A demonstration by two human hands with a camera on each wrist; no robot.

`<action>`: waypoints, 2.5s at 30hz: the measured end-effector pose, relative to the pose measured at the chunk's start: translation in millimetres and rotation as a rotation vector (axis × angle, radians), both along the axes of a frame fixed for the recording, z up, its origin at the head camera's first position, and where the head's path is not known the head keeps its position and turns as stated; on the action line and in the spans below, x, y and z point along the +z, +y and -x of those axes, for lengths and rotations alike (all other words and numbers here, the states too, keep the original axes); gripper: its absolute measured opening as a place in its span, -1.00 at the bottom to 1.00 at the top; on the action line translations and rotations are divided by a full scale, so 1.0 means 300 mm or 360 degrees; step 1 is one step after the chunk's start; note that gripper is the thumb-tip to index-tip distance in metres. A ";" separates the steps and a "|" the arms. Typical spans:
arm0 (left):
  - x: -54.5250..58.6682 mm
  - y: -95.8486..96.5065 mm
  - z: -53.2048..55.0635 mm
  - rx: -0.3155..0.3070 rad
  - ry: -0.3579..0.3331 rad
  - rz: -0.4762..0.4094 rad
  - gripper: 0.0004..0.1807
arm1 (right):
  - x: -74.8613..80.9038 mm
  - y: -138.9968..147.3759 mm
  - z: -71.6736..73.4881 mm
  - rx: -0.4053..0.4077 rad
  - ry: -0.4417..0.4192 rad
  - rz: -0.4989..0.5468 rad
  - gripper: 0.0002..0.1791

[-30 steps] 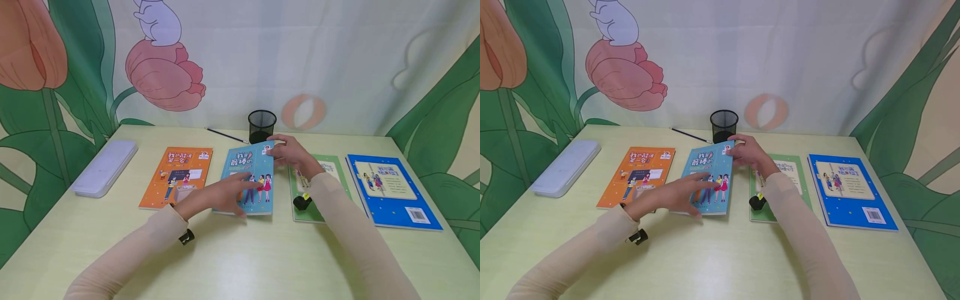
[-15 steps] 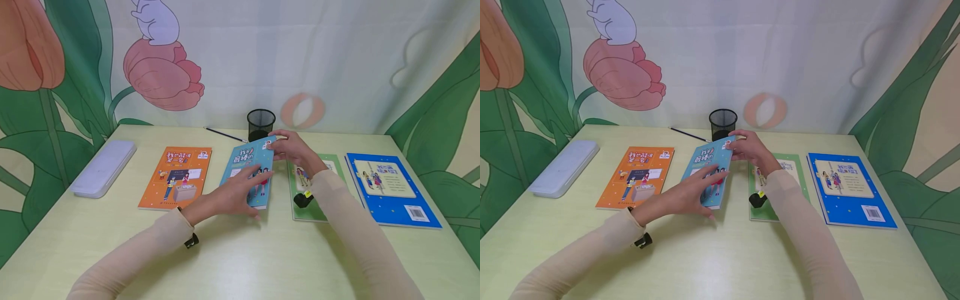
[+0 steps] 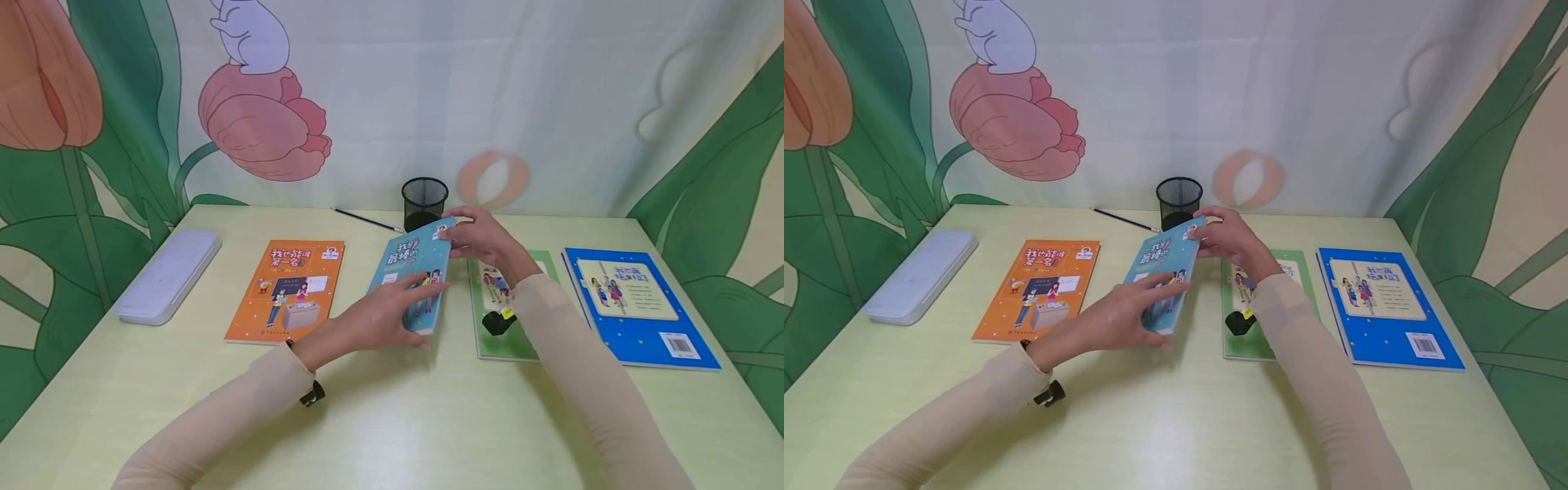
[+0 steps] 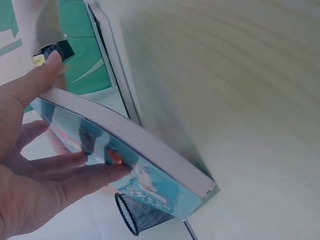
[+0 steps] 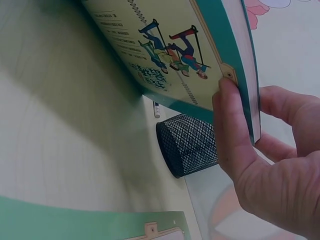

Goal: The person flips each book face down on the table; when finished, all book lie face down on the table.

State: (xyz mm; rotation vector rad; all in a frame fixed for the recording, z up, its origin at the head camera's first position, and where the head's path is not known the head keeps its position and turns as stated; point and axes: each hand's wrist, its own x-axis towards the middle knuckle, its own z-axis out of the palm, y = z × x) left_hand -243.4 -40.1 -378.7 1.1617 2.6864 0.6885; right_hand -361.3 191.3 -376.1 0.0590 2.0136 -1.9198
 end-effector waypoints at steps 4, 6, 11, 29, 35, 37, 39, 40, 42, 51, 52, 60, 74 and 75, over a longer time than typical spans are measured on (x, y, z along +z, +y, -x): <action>0.016 -0.003 0.001 -0.0005 0.0004 0.0035 -0.09 | 0.005 0.002 0.000 0.0005 -0.0007 -0.0013 -0.43; 0.022 -0.007 0.003 -0.0017 0.0008 0.0048 -0.11 | 0.008 0.001 -0.001 0.0002 -0.0005 -0.0021 -0.43; 0.038 -0.027 0.008 -0.0078 0.0042 0.0063 -0.17 | 0.016 -0.002 -0.004 -0.0001 -0.0008 -0.0011 -0.42; 0.112 -0.070 0.007 0.0009 -0.0045 -0.0033 -0.34 | 0.057 -0.003 -0.004 -0.0047 0.0032 -0.0004 -0.44; 0.115 -0.077 0.016 0.0051 -0.0012 -0.0063 -0.36 | 0.070 0.002 -0.004 -0.0067 0.0039 -0.0036 -0.38; 0.115 -0.076 0.017 0.0065 0.0010 -0.0083 -0.38 | 0.074 0.003 -0.004 -0.0076 0.0050 -0.0044 -0.38; 0.113 -0.076 0.017 0.0085 0.0046 -0.0115 -0.39 | 0.080 0.002 -0.005 -0.0088 0.0070 -0.0056 -0.42; 0.111 -0.078 0.018 0.0097 0.0066 -0.0133 -0.39 | 0.083 0.003 -0.006 -0.0094 0.0078 -0.0060 -0.43; 0.110 -0.080 0.018 0.0114 0.0101 -0.0181 -0.40 | 0.090 0.003 -0.008 -0.0104 0.0095 -0.0061 -0.45; 0.112 -0.096 0.022 0.0155 0.0184 -0.0369 -0.39 | 0.113 0.013 -0.012 -0.0123 0.0052 0.0043 -0.59; 0.112 -0.098 0.023 0.0166 0.0186 -0.0384 -0.39 | 0.115 0.013 -0.013 -0.0122 0.0046 0.0056 -0.60; 0.108 -0.108 0.029 0.0227 0.0188 -0.0537 -0.40 | 0.130 0.019 -0.019 -0.0079 0.0076 0.0068 -0.51; 0.080 -0.115 0.038 0.0315 0.0241 -0.1022 -0.47 | 0.130 0.053 -0.034 -0.0072 0.0139 0.0189 -0.28; 0.080 -0.114 0.038 0.0321 0.0245 -0.1045 -0.47 | 0.128 0.056 -0.036 -0.0077 0.0141 0.0186 -0.27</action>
